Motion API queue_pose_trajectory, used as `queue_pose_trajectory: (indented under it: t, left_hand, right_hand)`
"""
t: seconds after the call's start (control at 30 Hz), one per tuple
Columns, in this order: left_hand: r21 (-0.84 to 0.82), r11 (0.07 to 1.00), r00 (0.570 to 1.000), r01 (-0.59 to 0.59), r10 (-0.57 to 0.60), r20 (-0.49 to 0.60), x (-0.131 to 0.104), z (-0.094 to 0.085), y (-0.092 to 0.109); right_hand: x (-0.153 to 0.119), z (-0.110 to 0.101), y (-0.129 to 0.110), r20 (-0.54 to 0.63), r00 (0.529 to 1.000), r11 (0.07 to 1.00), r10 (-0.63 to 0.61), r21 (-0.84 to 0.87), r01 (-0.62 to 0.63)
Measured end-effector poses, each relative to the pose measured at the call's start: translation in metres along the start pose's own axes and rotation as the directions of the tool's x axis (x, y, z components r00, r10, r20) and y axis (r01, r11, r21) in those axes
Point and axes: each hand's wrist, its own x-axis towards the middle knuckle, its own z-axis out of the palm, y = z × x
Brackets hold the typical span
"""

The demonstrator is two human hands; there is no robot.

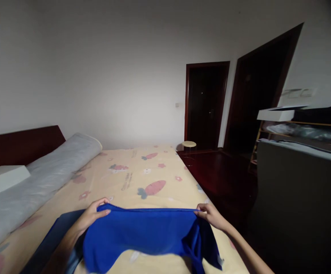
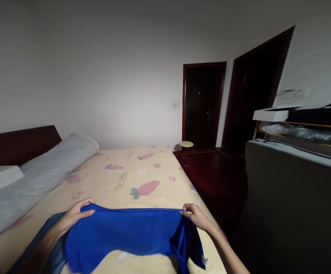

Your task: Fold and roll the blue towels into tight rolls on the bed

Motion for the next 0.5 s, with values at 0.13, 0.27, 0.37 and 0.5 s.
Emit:
queue_pose_trajectory:
  t: [0.13, 0.27, 0.37, 0.5]
  left_hand:
    - [-0.039, 0.998, 0.999, 0.048, -0.048, -0.014, 0.002, -0.005, -0.028]
    - [-0.048, 0.993, 0.979, 0.104, -0.111, -0.168, 0.005, -0.018, -0.045]
    - [-0.074, 0.991, 0.964, 0.115, -0.129, -0.233, 0.005, -0.028, -0.05]
    - [-0.066, 0.994, 0.966, 0.088, -0.102, -0.239, 0.003, -0.039, -0.05]
  right_hand:
    - [-0.004, -0.003, -0.006, -0.06, 0.997, 0.998, -0.051, -0.033, 0.049]
    - [-0.011, -0.006, -0.012, -0.042, 0.993, 0.989, -0.112, -0.107, 0.107]
    - [-0.013, -0.007, -0.009, -0.192, 0.977, 0.978, -0.095, -0.199, 0.056]
    - [-0.008, -0.01, -0.01, -0.357, 0.934, 0.993, -0.015, -0.116, -0.029]
